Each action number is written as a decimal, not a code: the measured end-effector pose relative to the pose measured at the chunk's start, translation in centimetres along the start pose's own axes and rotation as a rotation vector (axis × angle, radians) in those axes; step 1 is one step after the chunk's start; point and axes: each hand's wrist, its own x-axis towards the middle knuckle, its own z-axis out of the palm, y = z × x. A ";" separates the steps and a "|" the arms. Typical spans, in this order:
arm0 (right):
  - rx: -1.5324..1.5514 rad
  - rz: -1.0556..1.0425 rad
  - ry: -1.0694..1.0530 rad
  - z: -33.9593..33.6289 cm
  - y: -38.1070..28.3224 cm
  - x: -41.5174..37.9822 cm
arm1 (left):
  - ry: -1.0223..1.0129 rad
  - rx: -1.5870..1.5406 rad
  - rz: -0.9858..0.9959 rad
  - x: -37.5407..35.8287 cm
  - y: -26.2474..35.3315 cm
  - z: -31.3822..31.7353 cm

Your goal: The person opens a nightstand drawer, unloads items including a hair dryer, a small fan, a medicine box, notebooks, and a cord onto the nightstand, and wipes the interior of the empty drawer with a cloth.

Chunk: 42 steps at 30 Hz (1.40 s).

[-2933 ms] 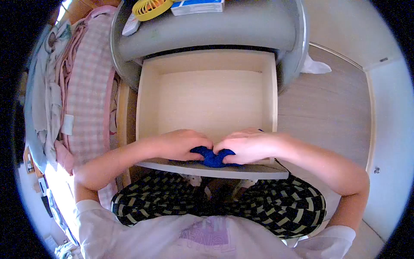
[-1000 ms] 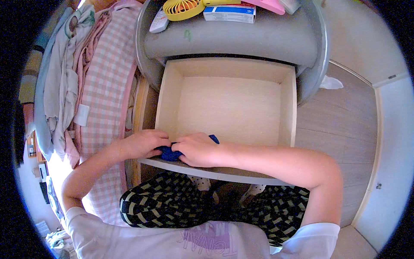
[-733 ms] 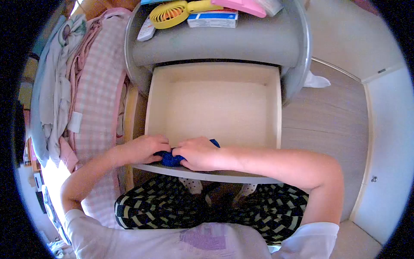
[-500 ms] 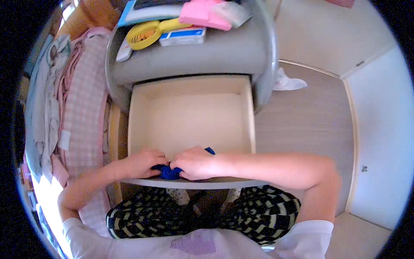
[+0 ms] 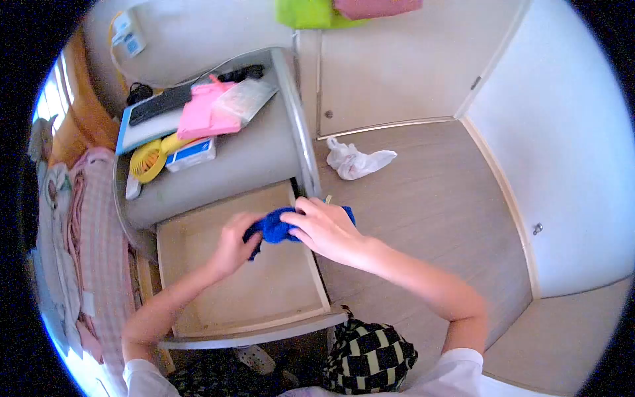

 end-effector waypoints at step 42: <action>0.251 0.207 0.364 9.4 3.2 -4.1 | -0.105 0.141 0.031 2.7 -1.9 5.7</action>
